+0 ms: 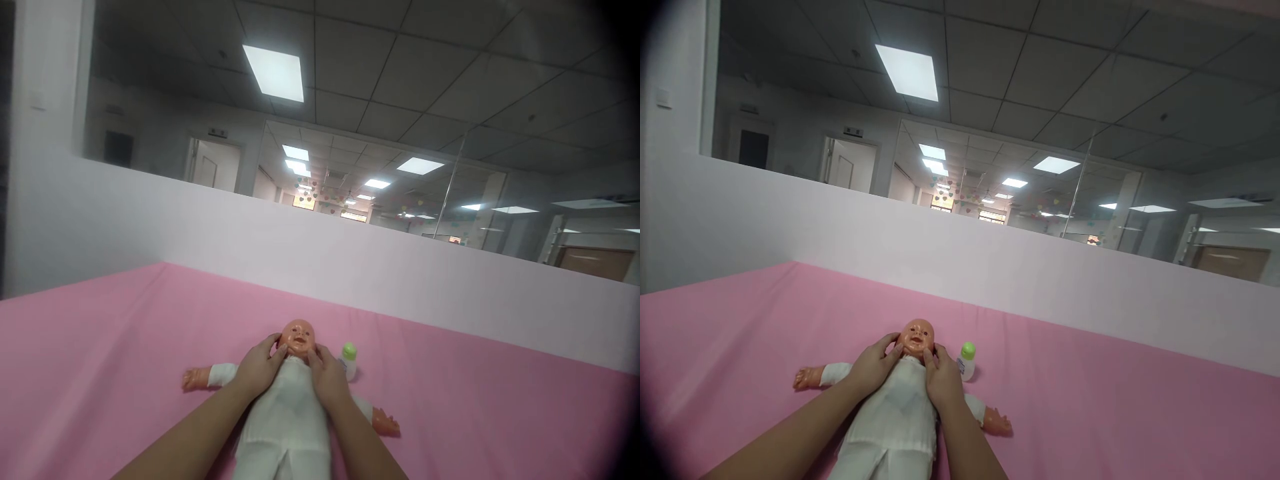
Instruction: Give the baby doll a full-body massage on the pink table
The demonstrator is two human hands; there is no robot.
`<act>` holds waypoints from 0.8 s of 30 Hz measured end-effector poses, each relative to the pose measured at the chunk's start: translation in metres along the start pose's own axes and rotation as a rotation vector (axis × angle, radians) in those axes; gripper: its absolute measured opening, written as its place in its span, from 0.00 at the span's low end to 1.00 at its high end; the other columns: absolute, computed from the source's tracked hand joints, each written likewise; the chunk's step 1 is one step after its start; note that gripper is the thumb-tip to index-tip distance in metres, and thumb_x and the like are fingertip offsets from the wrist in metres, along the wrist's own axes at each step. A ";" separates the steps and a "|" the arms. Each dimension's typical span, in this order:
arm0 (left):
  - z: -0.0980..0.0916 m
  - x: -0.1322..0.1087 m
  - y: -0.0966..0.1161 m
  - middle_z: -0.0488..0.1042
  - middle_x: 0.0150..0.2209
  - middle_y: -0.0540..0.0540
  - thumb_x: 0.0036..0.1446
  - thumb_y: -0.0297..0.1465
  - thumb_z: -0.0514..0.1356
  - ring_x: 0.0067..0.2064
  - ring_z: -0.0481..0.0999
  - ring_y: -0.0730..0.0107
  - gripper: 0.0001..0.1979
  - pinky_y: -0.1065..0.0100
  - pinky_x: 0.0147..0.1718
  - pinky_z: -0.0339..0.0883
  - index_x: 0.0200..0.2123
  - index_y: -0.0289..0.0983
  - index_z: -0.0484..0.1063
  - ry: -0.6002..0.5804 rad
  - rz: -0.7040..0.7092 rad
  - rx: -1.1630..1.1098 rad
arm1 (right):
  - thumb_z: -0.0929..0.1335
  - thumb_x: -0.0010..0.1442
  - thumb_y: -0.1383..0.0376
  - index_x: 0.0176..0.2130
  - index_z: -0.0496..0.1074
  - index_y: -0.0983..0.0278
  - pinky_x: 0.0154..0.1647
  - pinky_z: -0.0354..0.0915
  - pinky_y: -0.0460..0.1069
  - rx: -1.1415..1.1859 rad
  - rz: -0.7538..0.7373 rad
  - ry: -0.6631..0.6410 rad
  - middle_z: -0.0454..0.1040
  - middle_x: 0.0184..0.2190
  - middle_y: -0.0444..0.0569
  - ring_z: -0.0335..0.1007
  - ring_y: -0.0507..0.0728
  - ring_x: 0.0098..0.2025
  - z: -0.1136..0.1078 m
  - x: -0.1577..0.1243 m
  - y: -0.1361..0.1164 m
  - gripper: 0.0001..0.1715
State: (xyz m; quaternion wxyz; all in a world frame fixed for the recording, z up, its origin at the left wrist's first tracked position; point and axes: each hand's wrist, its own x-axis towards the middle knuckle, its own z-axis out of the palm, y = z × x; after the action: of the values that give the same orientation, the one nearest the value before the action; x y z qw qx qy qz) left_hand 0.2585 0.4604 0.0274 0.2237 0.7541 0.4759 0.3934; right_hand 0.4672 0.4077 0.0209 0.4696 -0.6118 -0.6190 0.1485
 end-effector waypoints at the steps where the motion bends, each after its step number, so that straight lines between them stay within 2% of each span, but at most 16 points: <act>1: 0.000 0.000 0.000 0.74 0.57 0.40 0.68 0.50 0.49 0.53 0.76 0.53 0.29 0.59 0.52 0.65 0.62 0.39 0.66 0.000 0.005 -0.007 | 0.60 0.69 0.46 0.56 0.73 0.59 0.52 0.67 0.52 -0.001 -0.001 0.003 0.80 0.50 0.50 0.76 0.60 0.51 0.000 0.000 0.000 0.28; 6: 0.000 0.000 0.000 0.74 0.58 0.41 0.68 0.49 0.49 0.55 0.75 0.53 0.28 0.59 0.53 0.65 0.62 0.39 0.67 -0.002 0.013 -0.027 | 0.60 0.68 0.46 0.56 0.73 0.59 0.52 0.67 0.51 0.004 0.000 0.007 0.80 0.49 0.51 0.77 0.60 0.50 0.001 0.001 0.001 0.29; 12: -0.002 -0.003 0.002 0.75 0.56 0.42 0.66 0.52 0.52 0.49 0.78 0.54 0.30 0.60 0.48 0.67 0.62 0.40 0.67 -0.018 -0.006 -0.032 | 0.62 0.66 0.45 0.55 0.74 0.58 0.52 0.67 0.52 0.025 0.009 -0.002 0.80 0.49 0.50 0.76 0.60 0.51 -0.001 0.000 -0.001 0.28; 18: -0.003 -0.005 0.006 0.76 0.54 0.39 0.60 0.53 0.59 0.48 0.78 0.52 0.35 0.63 0.43 0.67 0.63 0.39 0.66 -0.027 -0.013 -0.047 | 0.71 0.58 0.45 0.53 0.74 0.60 0.50 0.67 0.52 -0.034 -0.004 0.031 0.80 0.48 0.52 0.76 0.63 0.50 -0.004 -0.005 -0.012 0.30; 24: -0.001 -0.004 0.006 0.76 0.55 0.39 0.60 0.52 0.60 0.50 0.78 0.52 0.34 0.63 0.43 0.67 0.62 0.39 0.66 -0.015 -0.014 -0.009 | 0.71 0.58 0.46 0.51 0.74 0.61 0.47 0.67 0.52 -0.075 0.013 0.039 0.81 0.46 0.53 0.76 0.63 0.48 -0.008 -0.010 -0.024 0.29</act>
State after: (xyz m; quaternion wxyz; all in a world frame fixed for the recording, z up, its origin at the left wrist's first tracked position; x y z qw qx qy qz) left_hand 0.2606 0.4541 0.0308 0.2332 0.7527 0.4776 0.3885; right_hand 0.4566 0.3912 0.0388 0.4572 -0.6358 -0.6109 0.1164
